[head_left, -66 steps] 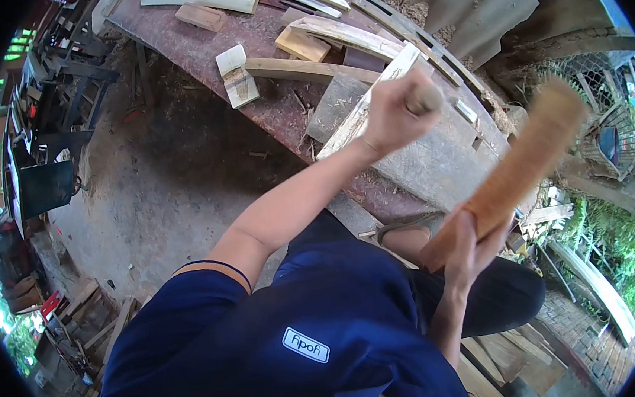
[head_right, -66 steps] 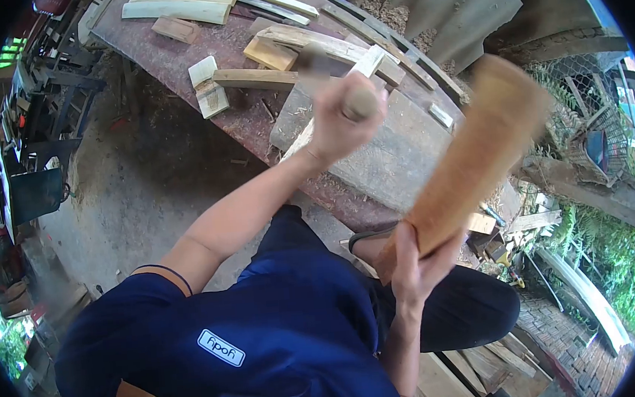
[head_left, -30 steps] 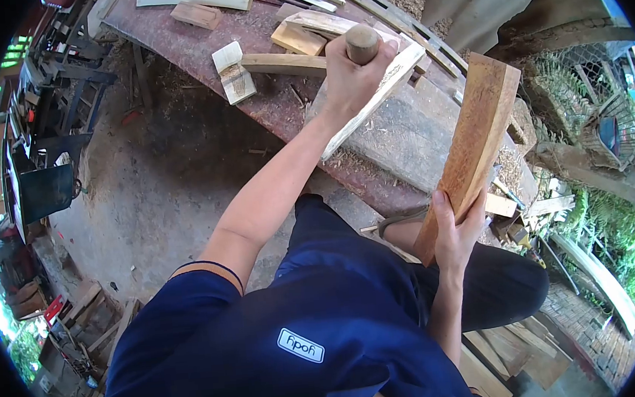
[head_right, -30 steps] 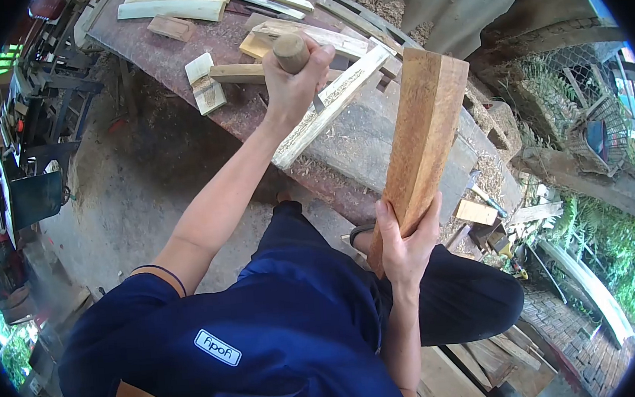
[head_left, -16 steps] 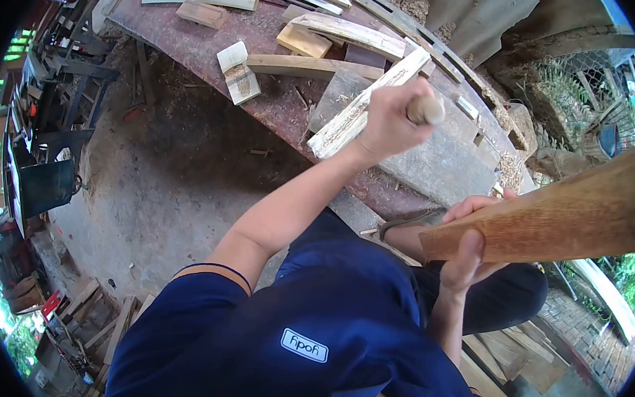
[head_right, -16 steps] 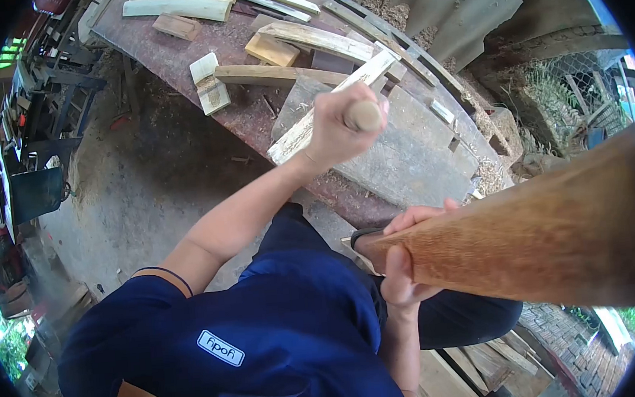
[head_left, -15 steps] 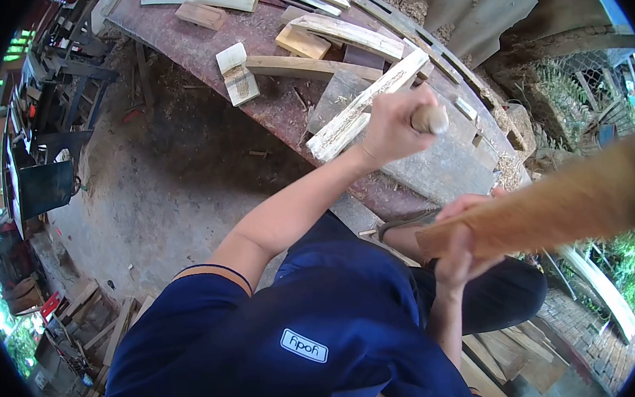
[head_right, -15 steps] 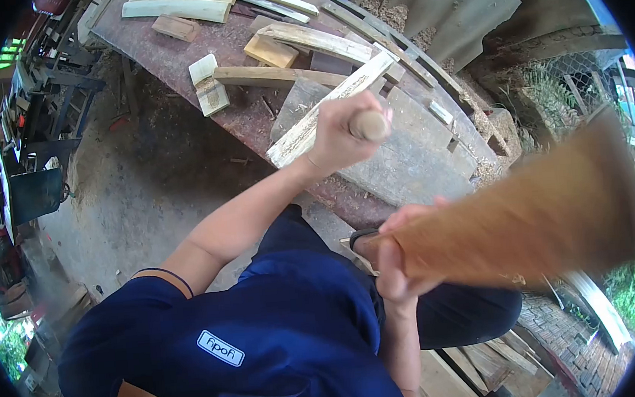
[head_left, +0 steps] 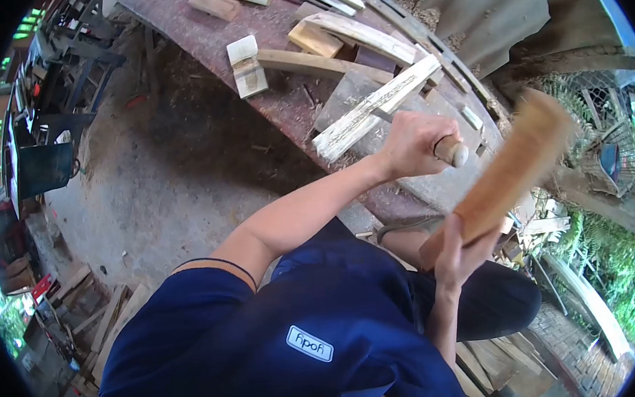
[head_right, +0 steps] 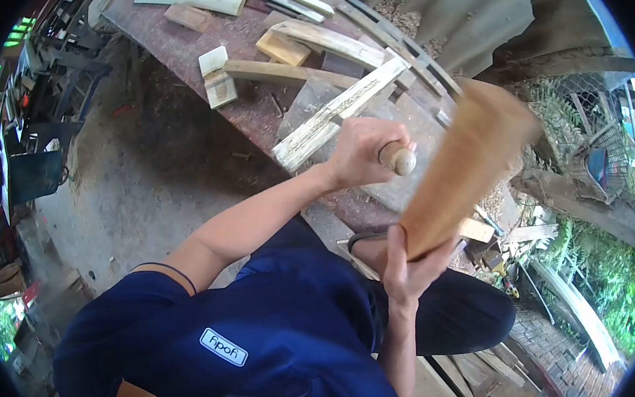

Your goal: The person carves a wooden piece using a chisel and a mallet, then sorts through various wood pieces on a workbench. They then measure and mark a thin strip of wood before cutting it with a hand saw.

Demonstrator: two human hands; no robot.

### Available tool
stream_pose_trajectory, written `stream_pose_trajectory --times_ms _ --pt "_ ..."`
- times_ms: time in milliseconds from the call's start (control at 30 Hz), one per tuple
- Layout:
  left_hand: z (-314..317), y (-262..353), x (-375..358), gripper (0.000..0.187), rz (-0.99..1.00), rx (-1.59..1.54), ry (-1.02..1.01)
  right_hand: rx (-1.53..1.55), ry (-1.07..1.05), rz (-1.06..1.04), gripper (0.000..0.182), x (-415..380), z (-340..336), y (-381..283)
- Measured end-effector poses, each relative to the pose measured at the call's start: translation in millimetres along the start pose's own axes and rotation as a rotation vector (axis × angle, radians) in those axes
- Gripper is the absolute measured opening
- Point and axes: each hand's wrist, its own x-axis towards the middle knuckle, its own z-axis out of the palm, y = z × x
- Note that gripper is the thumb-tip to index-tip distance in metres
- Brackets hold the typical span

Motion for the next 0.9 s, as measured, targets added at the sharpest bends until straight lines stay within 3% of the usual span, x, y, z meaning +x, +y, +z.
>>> stream_pose_trajectory --times_ms 33,67,133,167,333,400,500,767,900 --pt "-2 -2 1 0.023 -0.031 -0.027 0.011 0.222 0.07 -0.003 0.053 -5 3 8" --pt "0 -2 5 0.024 -0.054 -0.063 0.02 0.221 0.08 -0.004 0.053 -4 2 10" --pt "-4 1 9 0.022 -0.054 -0.052 0.016 -0.178 -0.086 -0.257 0.052 6 6 -5" --pt "-7 2 10 0.021 -0.078 -0.071 0.04 -0.187 -0.256 -0.018 0.053 11 10 -17" --pt "-25 -33 28 0.012 -0.088 -0.308 0.247 -0.114 -0.164 -0.152 0.053 10 14 -12" --pt "-43 -41 41 0.014 -0.333 -0.344 0.384 -0.064 -0.194 -0.045 0.051 8 12 -12" --pt "-66 -40 54 0.014 -0.487 -0.613 0.54 -0.094 -0.207 -0.032 0.05 7 12 -7" --pt "-70 -25 49 0.018 -0.472 -0.655 0.514 -0.017 -0.202 0.044 0.046 3 12 -2" --pt "-55 -26 36 0.02 -0.445 -0.476 0.424 -0.006 -0.203 0.049 0.046 4 12 -3"
